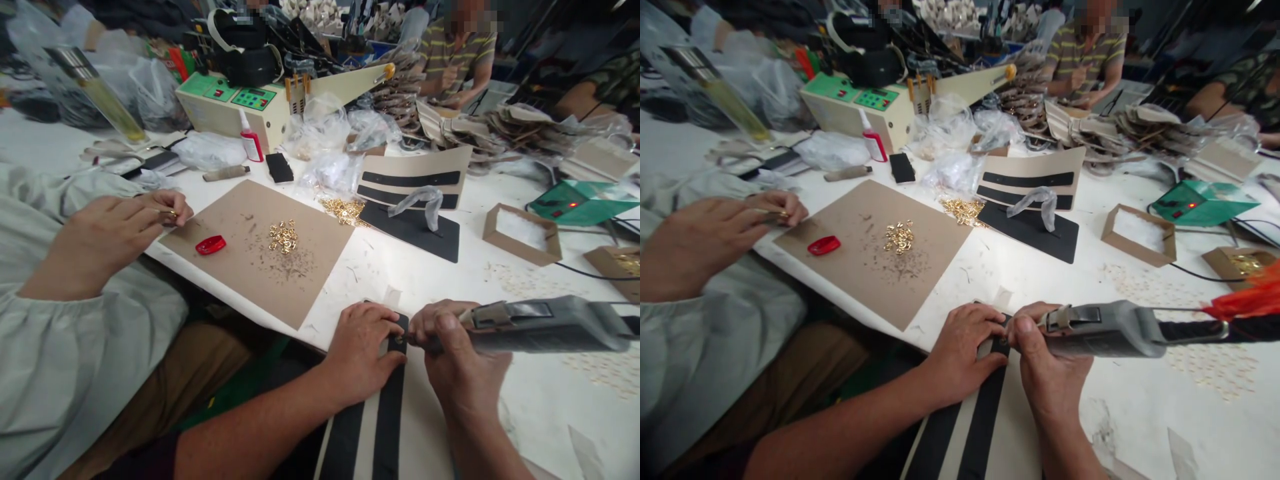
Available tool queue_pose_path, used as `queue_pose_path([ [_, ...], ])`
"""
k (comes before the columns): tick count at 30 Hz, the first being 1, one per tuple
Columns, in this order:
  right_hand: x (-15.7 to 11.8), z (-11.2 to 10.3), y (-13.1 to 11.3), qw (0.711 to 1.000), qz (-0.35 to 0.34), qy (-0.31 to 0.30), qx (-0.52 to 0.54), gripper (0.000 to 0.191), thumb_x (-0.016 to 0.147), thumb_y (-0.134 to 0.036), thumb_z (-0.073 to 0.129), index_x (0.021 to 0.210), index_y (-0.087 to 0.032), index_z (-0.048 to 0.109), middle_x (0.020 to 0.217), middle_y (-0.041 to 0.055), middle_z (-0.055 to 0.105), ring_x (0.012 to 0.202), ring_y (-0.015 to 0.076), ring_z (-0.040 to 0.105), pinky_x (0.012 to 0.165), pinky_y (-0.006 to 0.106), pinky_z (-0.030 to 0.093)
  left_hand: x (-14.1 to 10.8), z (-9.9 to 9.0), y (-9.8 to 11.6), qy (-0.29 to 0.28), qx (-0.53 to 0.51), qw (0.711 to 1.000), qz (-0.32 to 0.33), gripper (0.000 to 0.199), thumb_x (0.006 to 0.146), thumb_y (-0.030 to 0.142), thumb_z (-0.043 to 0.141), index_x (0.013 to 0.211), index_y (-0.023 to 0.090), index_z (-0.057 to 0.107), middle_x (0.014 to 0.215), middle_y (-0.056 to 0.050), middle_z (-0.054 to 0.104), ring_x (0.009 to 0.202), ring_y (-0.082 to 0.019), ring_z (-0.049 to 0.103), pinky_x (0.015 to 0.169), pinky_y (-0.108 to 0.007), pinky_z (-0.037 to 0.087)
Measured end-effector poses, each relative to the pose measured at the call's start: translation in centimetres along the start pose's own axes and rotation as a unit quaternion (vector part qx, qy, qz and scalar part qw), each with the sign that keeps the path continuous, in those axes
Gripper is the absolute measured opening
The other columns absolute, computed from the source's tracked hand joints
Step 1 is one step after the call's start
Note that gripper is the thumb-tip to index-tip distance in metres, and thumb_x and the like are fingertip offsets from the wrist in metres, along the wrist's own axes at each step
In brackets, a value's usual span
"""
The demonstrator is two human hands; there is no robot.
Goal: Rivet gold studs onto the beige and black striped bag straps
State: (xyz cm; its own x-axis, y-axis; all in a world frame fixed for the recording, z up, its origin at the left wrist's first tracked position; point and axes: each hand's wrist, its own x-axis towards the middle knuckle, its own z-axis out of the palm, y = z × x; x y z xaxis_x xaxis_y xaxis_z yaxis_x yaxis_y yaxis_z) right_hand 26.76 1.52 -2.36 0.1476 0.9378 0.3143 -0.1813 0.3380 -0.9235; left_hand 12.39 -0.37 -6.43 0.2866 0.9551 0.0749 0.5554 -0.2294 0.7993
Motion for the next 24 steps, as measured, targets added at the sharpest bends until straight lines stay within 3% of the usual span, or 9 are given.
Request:
queue_pose_path([
  [7,0.0,-0.4,0.3,0.998,0.01,-0.014,-0.067,0.028,0.09,-0.033,0.074,0.076,-0.019,0.055,0.063,-0.0016,0.057,0.057,0.0139,0.057,0.058,0.03,0.049,0.0,-0.1,0.1,-0.001,-0.001,1.0,0.001,0.032,0.082,0.036,0.076,0.113,0.031,0.071,0.137,0.003,0.065,0.137,-0.02,0.052,0.122,-0.044,0.036],
  [18,1.0,-1.3,1.3,0.983,0.026,-0.18,0.004,0.012,0.094,-0.017,0.063,0.084,-0.019,0.059,0.066,-0.0021,0.057,0.059,0.0129,0.057,0.058,0.03,0.047,0.3,-0.2,0.2,-0.021,0.011,1.0,-0.001,0.029,0.084,0.037,0.074,0.112,0.031,0.071,0.135,0.006,0.065,0.136,-0.018,0.052,0.123,-0.042,0.034],
  [24,1.1,-1.5,1.3,0.975,0.042,-0.219,0.012,0.012,0.094,-0.014,0.063,0.083,-0.019,0.06,0.067,-0.0019,0.057,0.059,0.0126,0.056,0.06,0.032,0.047,0.3,-0.1,0.3,-0.025,0.006,1.0,-0.005,0.025,0.089,0.043,0.067,0.109,0.03,0.071,0.135,0.005,0.065,0.137,-0.017,0.052,0.124,-0.042,0.033],
])
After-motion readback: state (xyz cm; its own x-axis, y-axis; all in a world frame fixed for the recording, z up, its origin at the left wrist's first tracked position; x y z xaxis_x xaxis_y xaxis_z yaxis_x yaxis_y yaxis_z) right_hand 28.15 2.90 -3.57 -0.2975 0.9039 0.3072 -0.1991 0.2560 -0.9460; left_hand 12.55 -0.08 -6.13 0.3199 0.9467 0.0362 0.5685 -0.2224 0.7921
